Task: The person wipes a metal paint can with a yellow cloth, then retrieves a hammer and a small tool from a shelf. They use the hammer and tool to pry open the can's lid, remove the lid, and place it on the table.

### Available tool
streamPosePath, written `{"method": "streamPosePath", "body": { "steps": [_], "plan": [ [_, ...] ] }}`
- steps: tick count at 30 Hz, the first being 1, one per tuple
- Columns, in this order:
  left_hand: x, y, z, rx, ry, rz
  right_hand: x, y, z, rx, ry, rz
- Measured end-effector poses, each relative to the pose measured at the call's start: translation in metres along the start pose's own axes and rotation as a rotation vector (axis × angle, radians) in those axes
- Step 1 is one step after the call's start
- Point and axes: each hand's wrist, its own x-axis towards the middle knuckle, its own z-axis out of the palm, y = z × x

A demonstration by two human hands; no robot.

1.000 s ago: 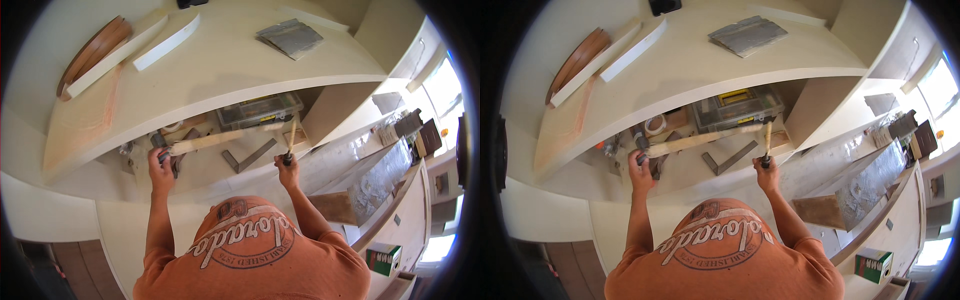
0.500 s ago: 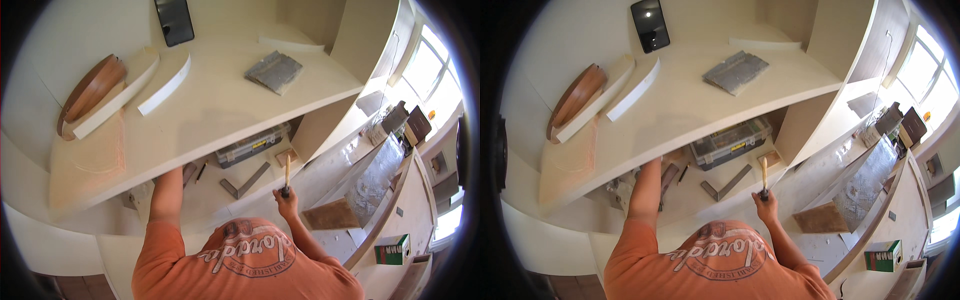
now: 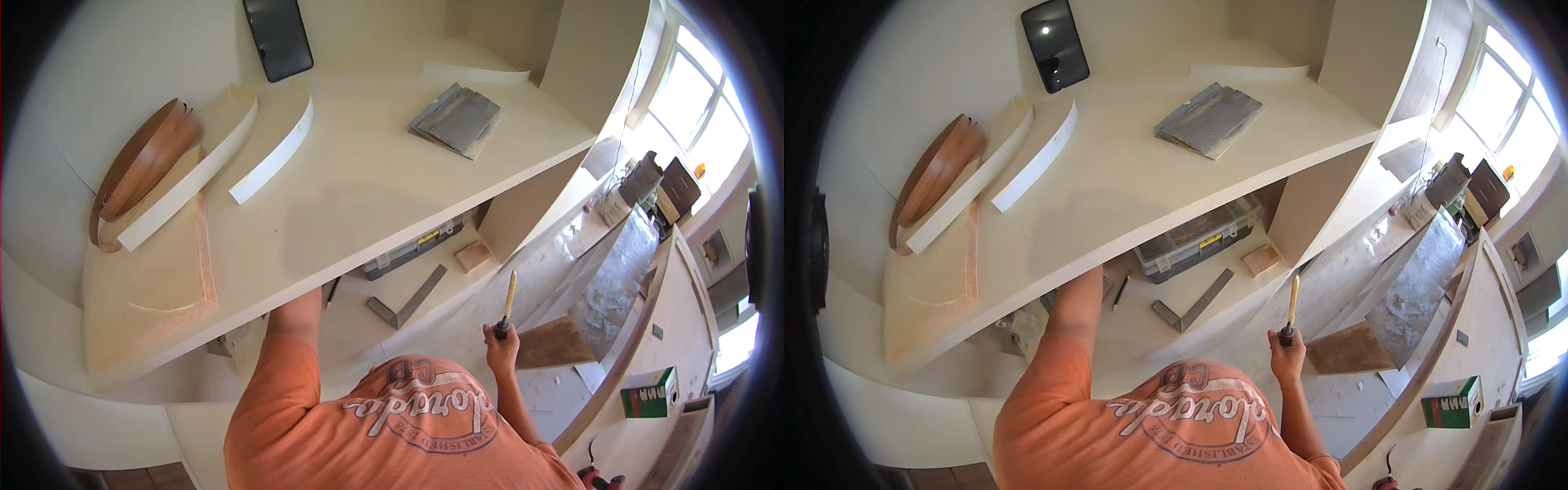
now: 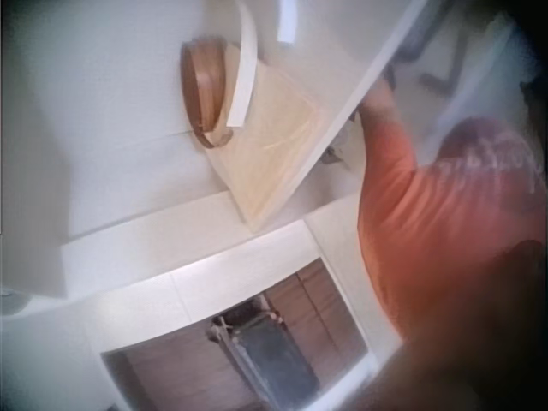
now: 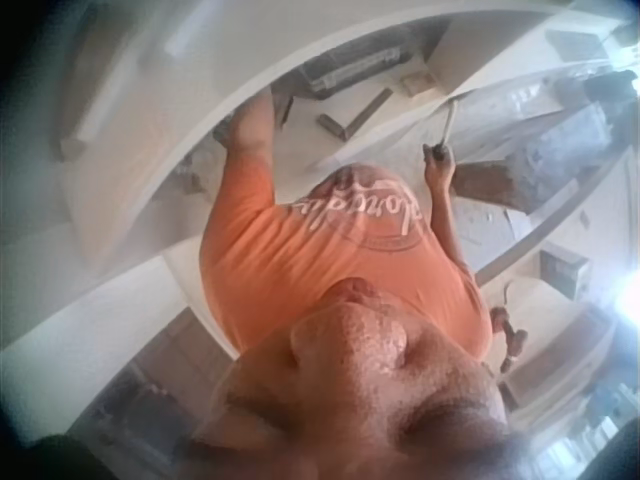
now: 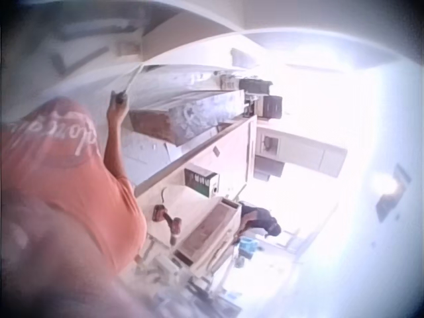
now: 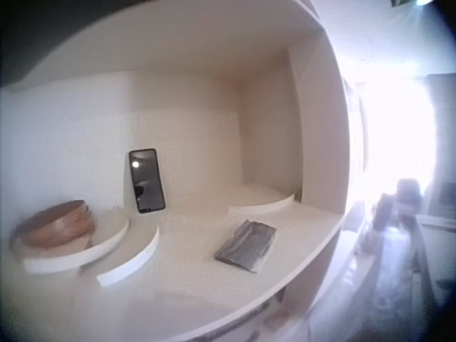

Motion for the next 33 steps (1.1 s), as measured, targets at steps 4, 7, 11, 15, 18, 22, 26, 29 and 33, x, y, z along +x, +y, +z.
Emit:
{"method": "streamPosePath", "body": {
  "steps": [4,7,11,15,18,22,26,29,33],
  "plan": [
    [-0.005,0.008,-0.001,-0.026,0.005,0.053,-0.001,0.0,0.002,-0.01,-0.013,-0.013],
    [-0.022,0.026,0.005,-0.092,0.01,0.155,0.002,0.006,0.004,-0.037,-0.058,0.004],
    [-0.059,0.075,0.027,-0.234,-0.115,0.389,0.005,-0.01,0.01,-0.053,-0.091,0.033],
    [-0.086,0.076,0.057,0.016,-0.004,0.633,0.025,-0.025,0.028,-0.071,-0.229,0.006],
    [-0.079,0.076,0.059,0.058,0.119,0.643,0.056,-0.057,0.046,-0.108,-0.301,-0.084],
    [-0.078,0.088,0.048,0.124,0.08,0.656,0.101,-0.085,0.071,-0.025,-0.299,-0.14],
    [-0.074,0.081,0.045,0.063,0.05,0.659,0.102,-0.098,0.079,0.078,-0.311,-0.076],
    [-0.077,0.081,0.042,-0.051,0.062,0.614,0.083,-0.082,0.073,0.125,-0.377,-0.027],
    [-0.07,0.078,0.039,-0.195,0.171,0.528,0.051,-0.071,0.053,0.179,-0.49,0.148]
  ]
}}
